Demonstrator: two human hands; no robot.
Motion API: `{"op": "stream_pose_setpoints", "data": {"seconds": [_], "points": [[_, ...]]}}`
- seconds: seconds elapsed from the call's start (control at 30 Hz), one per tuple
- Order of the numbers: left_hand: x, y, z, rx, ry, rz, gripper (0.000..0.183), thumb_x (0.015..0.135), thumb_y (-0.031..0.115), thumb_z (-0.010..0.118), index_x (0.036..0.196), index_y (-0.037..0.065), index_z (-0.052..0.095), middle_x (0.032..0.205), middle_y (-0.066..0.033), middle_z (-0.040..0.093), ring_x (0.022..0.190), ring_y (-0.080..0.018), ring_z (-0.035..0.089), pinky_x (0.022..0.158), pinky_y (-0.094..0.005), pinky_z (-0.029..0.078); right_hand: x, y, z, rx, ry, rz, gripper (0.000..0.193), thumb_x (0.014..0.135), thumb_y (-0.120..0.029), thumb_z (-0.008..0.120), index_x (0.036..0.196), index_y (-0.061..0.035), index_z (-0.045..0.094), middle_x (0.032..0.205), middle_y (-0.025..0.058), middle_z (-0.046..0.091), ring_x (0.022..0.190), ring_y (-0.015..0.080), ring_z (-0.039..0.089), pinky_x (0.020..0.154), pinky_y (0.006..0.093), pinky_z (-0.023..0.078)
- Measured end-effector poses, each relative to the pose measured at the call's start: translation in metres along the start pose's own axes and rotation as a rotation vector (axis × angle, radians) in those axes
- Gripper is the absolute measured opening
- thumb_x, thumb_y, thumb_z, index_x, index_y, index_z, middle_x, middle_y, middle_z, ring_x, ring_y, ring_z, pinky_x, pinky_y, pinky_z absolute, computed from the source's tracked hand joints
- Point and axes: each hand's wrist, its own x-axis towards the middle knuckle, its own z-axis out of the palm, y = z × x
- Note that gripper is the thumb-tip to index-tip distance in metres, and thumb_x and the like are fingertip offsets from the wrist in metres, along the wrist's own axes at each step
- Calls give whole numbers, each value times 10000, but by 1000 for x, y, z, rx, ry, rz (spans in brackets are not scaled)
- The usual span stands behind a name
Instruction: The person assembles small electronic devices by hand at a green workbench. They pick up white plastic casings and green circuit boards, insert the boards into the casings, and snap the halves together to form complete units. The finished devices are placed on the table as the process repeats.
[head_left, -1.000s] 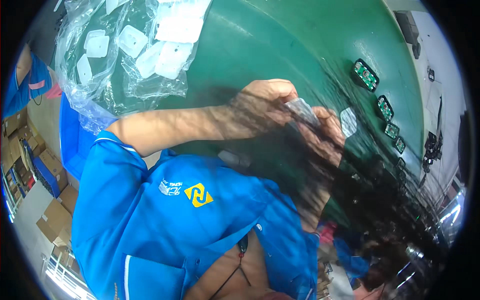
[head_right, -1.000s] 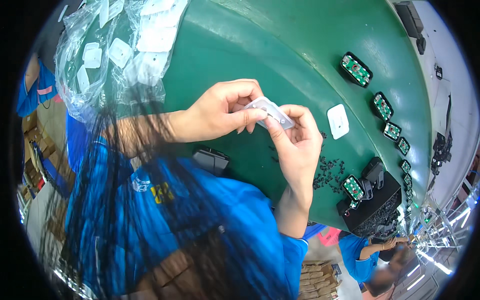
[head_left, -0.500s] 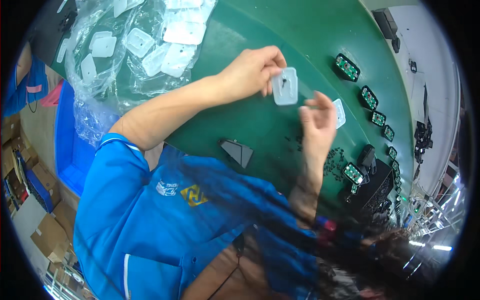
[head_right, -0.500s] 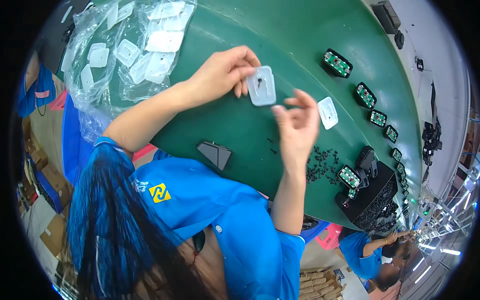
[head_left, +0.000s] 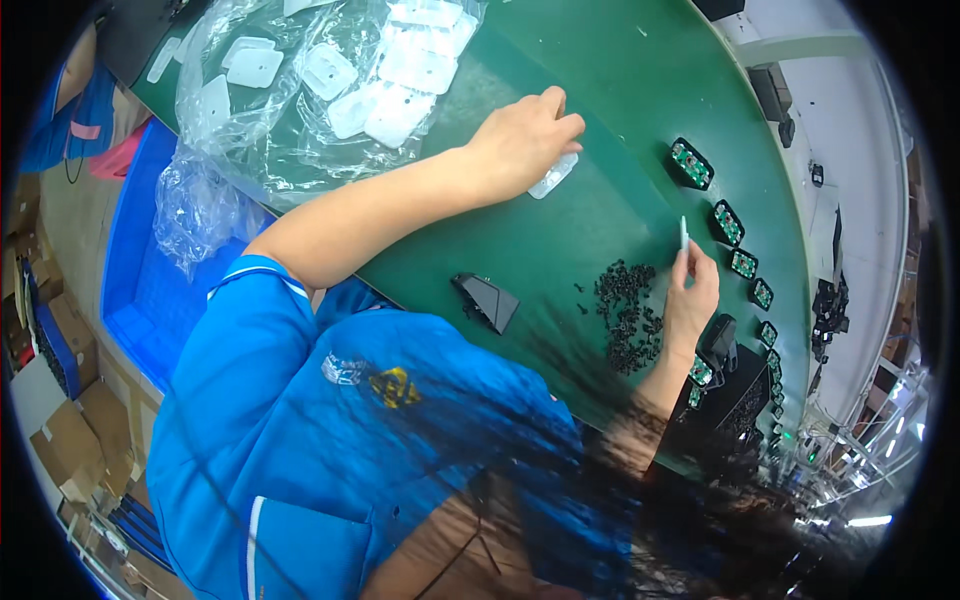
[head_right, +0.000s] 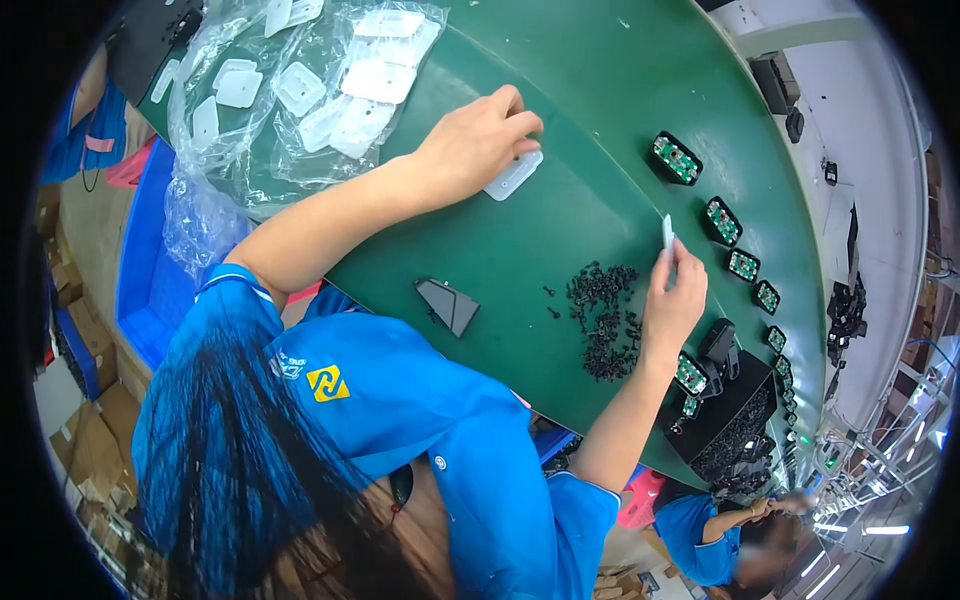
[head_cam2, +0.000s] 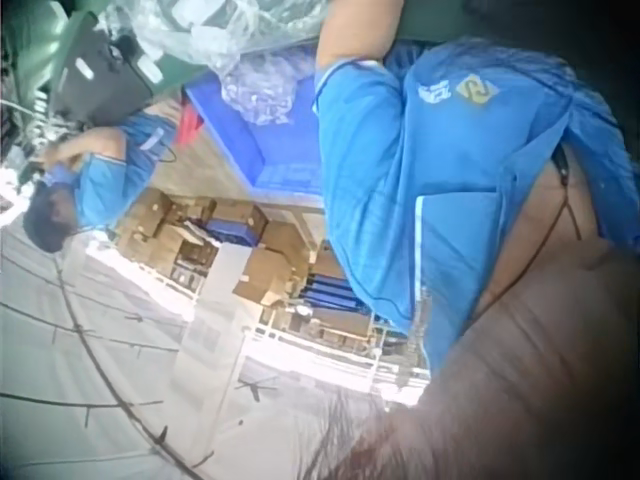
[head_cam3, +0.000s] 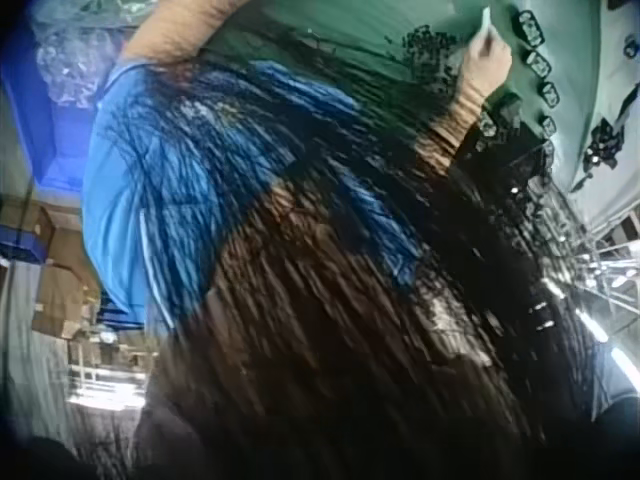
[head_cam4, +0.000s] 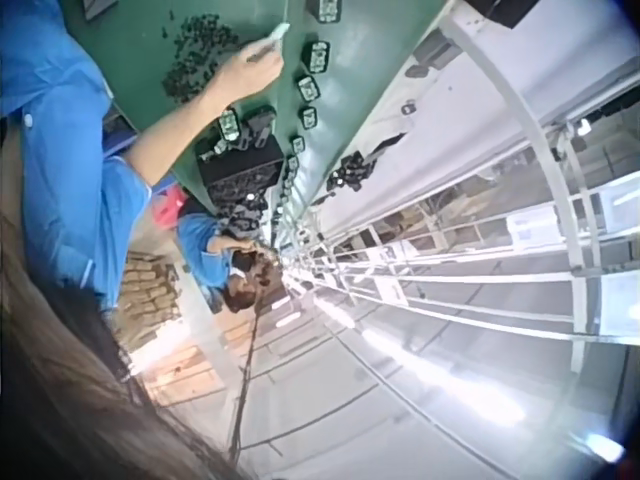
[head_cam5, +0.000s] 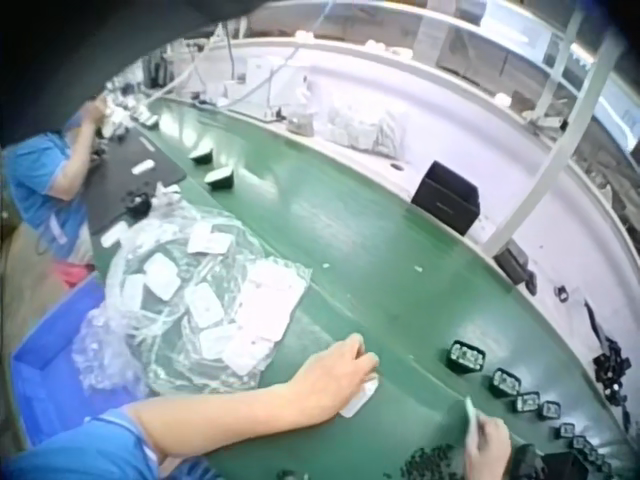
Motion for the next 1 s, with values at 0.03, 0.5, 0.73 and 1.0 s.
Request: {"op": "stream_pose_setpoints", "data": {"seconds": [0.03,0.5,0.73,1.0], "points": [[-3,6,-2,13,19,-3,308,798,212,670,1040,48,572,945,-123,510,855,-290,565,703,-398,484,3,-2,-1,-12,38,-8,216,911,-130,585,1084,-15,643,944,97,656,800,201,627,751,305,492],[-3,-2,-3,-11,-118,363,466,719,32,661,1167,17,536,1126,-102,573,1092,-266,514,917,-391,431,12,-52,9,185,-144,-199,321,788,-110,686,1099,-69,621,1131,92,601,1053,291,545,912,393,436],[-1,-6,-9,-166,-192,324,478,724,4,648,1190,32,544,1155,-88,582,1137,-268,502,956,-395,416,13,-64,7,119,-182,-184,365,755,-98,715,1111,-89,635,1115,79,603,1037,271,549,889,379,455],[-5,-11,-2,-238,-127,309,403,766,-1,596,1165,40,556,1166,-81,584,1138,-266,506,954,-380,419,8,-80,15,41,-163,-238,333,810,-119,691,1133,-74,625,1152,113,579,1048,278,545,879,383,461]]}}
